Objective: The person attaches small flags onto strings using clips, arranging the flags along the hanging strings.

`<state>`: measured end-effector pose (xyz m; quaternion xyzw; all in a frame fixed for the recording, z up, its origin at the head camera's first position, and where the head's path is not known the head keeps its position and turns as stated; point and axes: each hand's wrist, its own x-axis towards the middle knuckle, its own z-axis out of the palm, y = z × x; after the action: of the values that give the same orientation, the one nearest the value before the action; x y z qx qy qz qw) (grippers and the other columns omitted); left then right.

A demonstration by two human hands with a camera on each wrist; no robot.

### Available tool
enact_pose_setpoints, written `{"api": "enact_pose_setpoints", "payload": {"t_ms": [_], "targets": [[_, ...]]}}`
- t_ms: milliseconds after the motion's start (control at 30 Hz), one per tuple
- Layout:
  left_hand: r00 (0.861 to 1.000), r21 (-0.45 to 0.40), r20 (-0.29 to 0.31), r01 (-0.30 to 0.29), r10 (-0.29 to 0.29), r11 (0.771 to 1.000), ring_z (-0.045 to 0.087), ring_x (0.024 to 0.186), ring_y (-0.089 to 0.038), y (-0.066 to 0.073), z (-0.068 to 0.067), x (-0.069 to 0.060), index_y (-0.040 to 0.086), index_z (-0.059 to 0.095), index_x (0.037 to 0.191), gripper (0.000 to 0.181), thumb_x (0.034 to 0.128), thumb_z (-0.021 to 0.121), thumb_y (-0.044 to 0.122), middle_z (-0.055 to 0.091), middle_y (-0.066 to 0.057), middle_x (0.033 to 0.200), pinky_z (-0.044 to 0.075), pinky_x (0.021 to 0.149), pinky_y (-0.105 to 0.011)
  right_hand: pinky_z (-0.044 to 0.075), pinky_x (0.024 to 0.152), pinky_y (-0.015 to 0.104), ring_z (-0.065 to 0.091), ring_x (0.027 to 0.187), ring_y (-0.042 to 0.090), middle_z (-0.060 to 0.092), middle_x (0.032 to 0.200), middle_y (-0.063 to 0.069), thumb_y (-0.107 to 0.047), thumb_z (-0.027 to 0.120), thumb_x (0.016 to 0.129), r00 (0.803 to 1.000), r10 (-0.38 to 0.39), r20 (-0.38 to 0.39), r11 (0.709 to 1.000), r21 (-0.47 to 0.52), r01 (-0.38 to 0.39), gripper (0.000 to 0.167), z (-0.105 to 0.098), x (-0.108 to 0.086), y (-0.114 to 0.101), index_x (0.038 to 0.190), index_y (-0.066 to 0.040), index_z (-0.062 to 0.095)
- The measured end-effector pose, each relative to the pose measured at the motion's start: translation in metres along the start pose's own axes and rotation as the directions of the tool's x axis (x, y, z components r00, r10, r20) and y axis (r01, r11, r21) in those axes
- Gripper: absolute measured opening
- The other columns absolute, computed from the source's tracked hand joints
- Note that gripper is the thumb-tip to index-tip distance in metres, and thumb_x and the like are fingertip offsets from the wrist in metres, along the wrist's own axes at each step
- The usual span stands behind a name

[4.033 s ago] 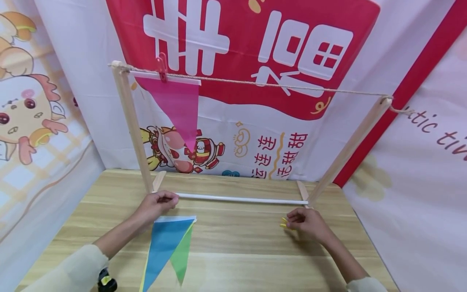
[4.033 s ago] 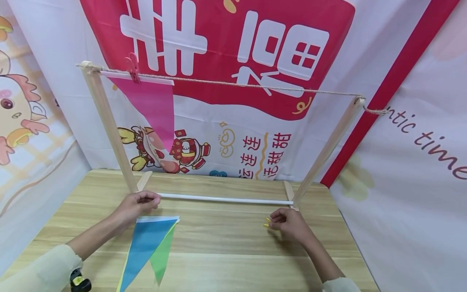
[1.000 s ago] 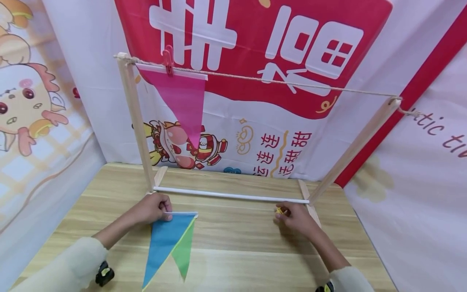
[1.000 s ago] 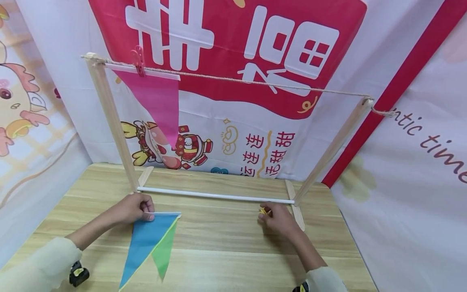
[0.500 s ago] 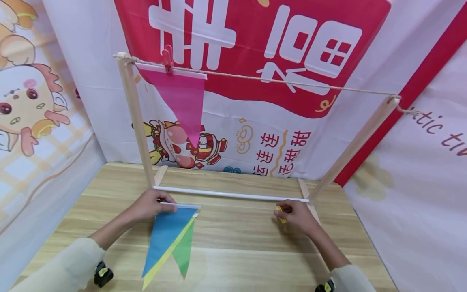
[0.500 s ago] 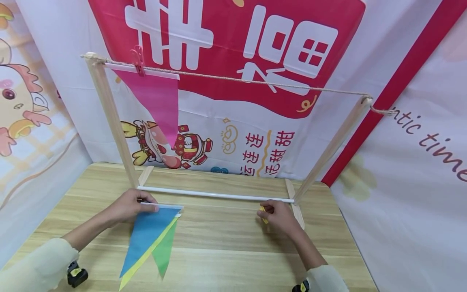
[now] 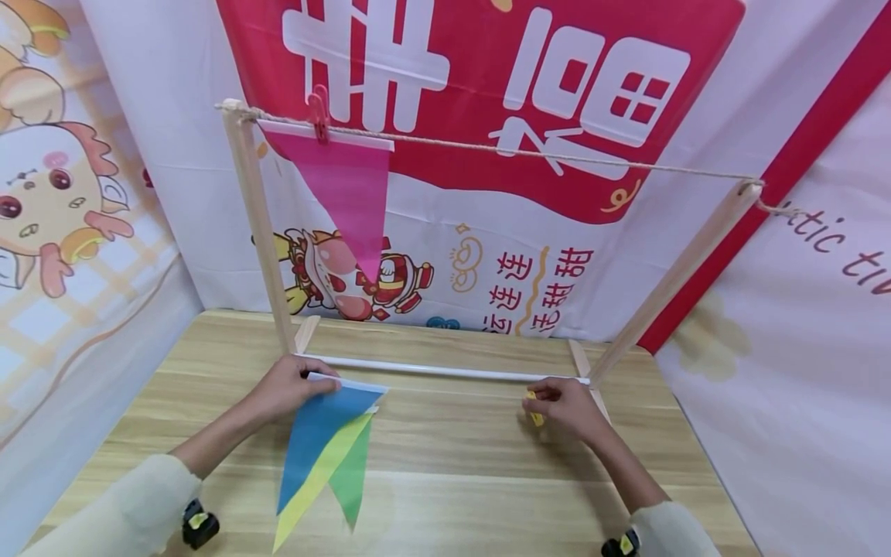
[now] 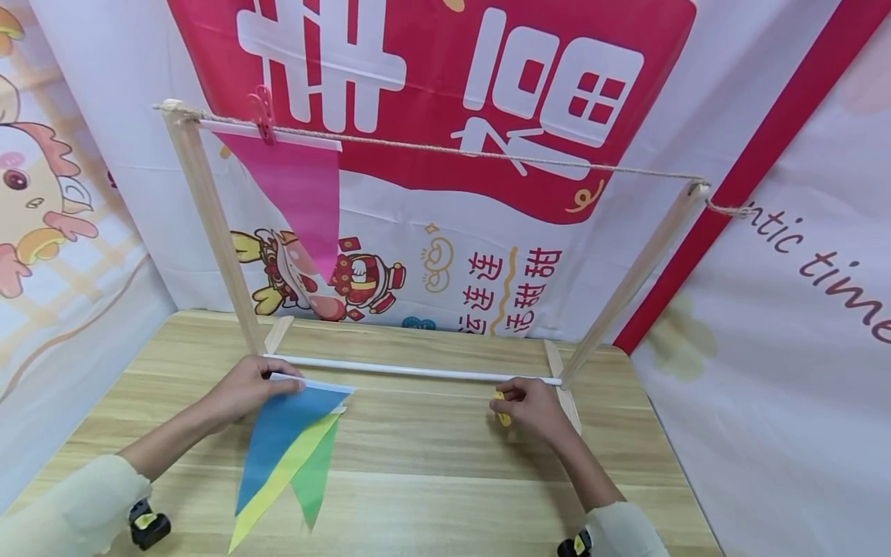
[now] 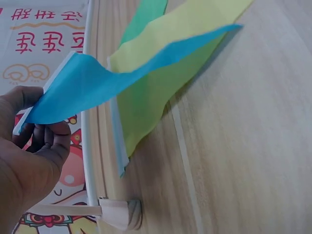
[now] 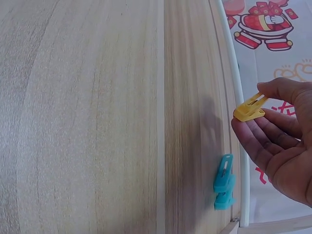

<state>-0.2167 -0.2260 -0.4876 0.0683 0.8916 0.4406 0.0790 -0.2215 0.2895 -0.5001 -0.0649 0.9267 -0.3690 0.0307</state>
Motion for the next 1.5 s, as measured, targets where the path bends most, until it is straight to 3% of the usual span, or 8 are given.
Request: {"api": "enact_pose_setpoints", "payload": {"t_ms": [233, 533, 633, 833, 1067, 1367, 1500], "targets": [[0.999, -0.010, -0.038, 0.002, -0.002, 1.000, 0.070, 0.123, -0.029, 0.011, 0.002, 0.000, 0.011, 0.088, 0.113, 0.023, 0.1053, 0.081, 0.031, 0.083, -0.013, 0.128, 0.056, 0.096, -0.035, 0.057, 0.075, 0.020, 0.071, 0.088, 0.010, 0.084, 0.100, 0.008, -0.019, 0.090, 0.097, 1.000, 0.021, 0.001, 0.997, 0.071, -0.021, 0.031, 0.000, 0.000, 0.000, 0.120, 0.001, 0.084], [0.998, -0.033, -0.058, 0.026, -0.028, 0.999, 0.070, 0.127, -0.034, 0.019, 0.003, 0.001, 0.007, 0.086, 0.120, 0.028, 0.1082, 0.075, 0.029, 0.080, -0.018, 0.135, 0.060, 0.106, -0.051, 0.053, 0.066, 0.021, 0.069, 0.076, 0.011, 0.083, 0.098, 0.012, -0.016, 0.086, 0.100, 1.000, 0.027, 0.002, 0.979, 0.201, -0.026, 0.033, -0.002, -0.002, -0.005, 0.124, 0.005, 0.080], [0.998, -0.039, -0.058, 0.024, -0.026, 0.999, 0.071, 0.126, -0.034, 0.023, 0.002, 0.002, 0.007, 0.086, 0.122, 0.028, 0.1085, 0.076, 0.030, 0.081, -0.018, 0.134, 0.062, 0.103, -0.049, 0.054, 0.065, 0.022, 0.071, 0.077, 0.013, 0.083, 0.100, 0.014, -0.017, 0.086, 0.101, 0.999, 0.034, 0.008, 0.972, 0.232, -0.035, 0.035, -0.003, -0.003, -0.007, 0.126, 0.006, 0.079], [0.996, -0.067, -0.091, 0.012, -0.018, 0.998, 0.073, 0.121, -0.031, 0.029, 0.003, 0.006, 0.010, 0.087, 0.123, 0.026, 0.1071, 0.080, 0.029, 0.083, -0.014, 0.130, 0.060, 0.094, -0.033, 0.062, 0.074, 0.028, 0.073, 0.082, 0.012, 0.085, 0.107, 0.017, -0.017, 0.086, 0.101, 0.999, 0.043, 0.024, 0.959, 0.279, -0.048, 0.037, -0.006, -0.002, -0.012, 0.128, 0.006, 0.078], [0.991, -0.081, -0.136, -0.011, 0.000, 0.997, 0.062, 0.093, -0.026, 0.037, 0.002, 0.007, 0.011, 0.085, 0.118, 0.027, 0.1029, 0.086, 0.034, 0.079, -0.009, 0.109, 0.053, 0.074, -0.028, 0.065, 0.079, 0.027, 0.074, 0.087, 0.007, 0.084, 0.111, 0.021, -0.015, 0.084, 0.103, 1.000, -0.005, 0.018, 0.961, 0.275, 0.000, 0.034, -0.008, 0.000, -0.015, 0.128, 0.007, 0.077], [0.994, -0.111, -0.108, -0.037, 0.025, 0.993, 0.073, 0.108, -0.023, 0.048, -0.002, 0.009, 0.011, 0.086, 0.127, 0.034, 0.1070, 0.081, 0.039, 0.083, -0.012, 0.128, 0.061, 0.086, -0.027, 0.069, 0.083, 0.029, 0.080, 0.093, 0.014, 0.082, 0.120, 0.024, -0.017, 0.080, 0.107, 0.999, 0.006, 0.042, 0.954, 0.299, -0.018, 0.040, -0.017, 0.006, -0.025, 0.136, 0.010, 0.072], [0.995, -0.117, -0.099, -0.027, 0.016, 0.993, 0.075, 0.110, -0.024, 0.053, -0.002, 0.010, 0.011, 0.084, 0.131, 0.036, 0.1088, 0.079, 0.039, 0.083, -0.013, 0.130, 0.063, 0.091, -0.030, 0.072, 0.091, 0.040, 0.081, 0.096, 0.014, 0.082, 0.124, 0.023, -0.023, 0.080, 0.107, 0.998, 0.028, 0.057, 0.947, 0.319, -0.045, 0.045, -0.022, 0.008, -0.031, 0.139, 0.009, 0.072]]}}
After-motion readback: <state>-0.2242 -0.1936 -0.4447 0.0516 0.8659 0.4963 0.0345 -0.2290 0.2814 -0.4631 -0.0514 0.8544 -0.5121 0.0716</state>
